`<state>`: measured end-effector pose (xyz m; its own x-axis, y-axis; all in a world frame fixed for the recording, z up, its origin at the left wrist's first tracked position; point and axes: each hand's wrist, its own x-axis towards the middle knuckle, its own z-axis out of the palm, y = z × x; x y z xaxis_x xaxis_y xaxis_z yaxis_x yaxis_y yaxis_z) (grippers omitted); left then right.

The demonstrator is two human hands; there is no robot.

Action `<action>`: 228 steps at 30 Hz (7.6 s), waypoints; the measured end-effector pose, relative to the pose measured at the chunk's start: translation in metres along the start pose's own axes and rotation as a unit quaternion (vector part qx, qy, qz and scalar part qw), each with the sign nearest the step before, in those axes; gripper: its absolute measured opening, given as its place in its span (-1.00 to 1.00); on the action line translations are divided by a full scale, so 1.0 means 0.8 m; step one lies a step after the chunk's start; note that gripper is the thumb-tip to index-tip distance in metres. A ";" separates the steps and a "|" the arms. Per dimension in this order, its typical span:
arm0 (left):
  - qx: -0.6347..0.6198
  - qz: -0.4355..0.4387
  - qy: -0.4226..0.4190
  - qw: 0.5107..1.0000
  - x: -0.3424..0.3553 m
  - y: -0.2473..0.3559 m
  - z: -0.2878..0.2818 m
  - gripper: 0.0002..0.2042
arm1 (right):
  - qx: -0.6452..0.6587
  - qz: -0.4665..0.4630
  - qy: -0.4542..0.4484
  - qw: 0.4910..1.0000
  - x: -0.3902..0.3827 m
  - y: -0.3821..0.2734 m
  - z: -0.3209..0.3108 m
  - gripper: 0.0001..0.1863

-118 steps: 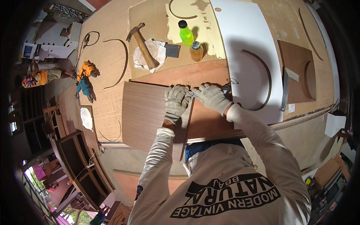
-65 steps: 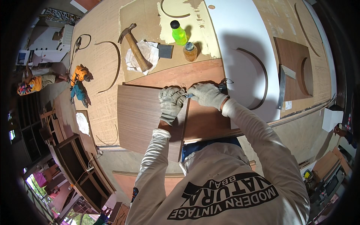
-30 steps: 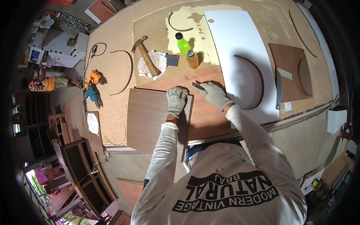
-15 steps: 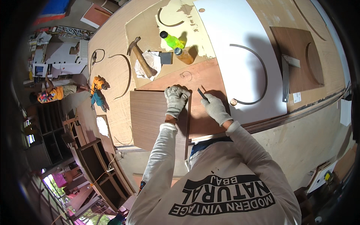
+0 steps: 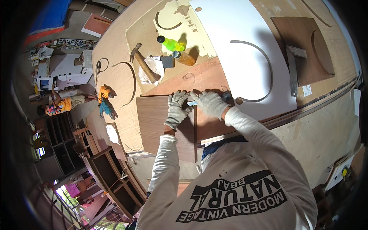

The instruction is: The person applies a laminate edge strip to a wooden board, using a square to measure and a utility knife to trim the excess material.

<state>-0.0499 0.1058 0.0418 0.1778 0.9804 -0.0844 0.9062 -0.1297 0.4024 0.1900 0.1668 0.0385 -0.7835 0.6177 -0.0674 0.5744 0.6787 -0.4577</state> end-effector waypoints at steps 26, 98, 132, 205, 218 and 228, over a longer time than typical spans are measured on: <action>-0.013 0.031 0.145 0.989 0.010 0.002 0.038 -0.78 | -0.112 0.008 0.127 0.986 -0.014 0.017 0.015 -0.69; -0.075 0.055 0.157 0.983 0.028 -0.016 0.039 -0.78 | -0.061 0.089 0.082 0.991 -0.014 -0.008 0.022 -0.68; -0.061 0.042 0.120 0.990 0.060 0.003 0.025 -0.90 | 0.092 0.250 0.131 0.955 -0.106 -0.072 0.030 -0.62; -0.088 0.064 0.007 0.994 0.044 -0.013 0.012 -0.77 | -0.071 0.165 0.054 0.982 -0.044 -0.046 0.028 -0.68; -0.087 0.043 0.036 0.995 0.044 -0.010 0.015 -0.75 | -0.039 0.154 0.083 0.984 -0.033 -0.037 0.032 -0.72; -0.086 0.049 0.059 0.993 0.047 -0.008 0.020 -0.75 | -0.053 0.142 0.103 0.983 -0.030 -0.033 0.038 -0.73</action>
<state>-0.0426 0.1410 0.0215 0.2064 0.9763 0.0658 0.8058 -0.2077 0.5545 0.1867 0.1222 0.0252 -0.5295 0.8483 0.0070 0.7934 0.4981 -0.3499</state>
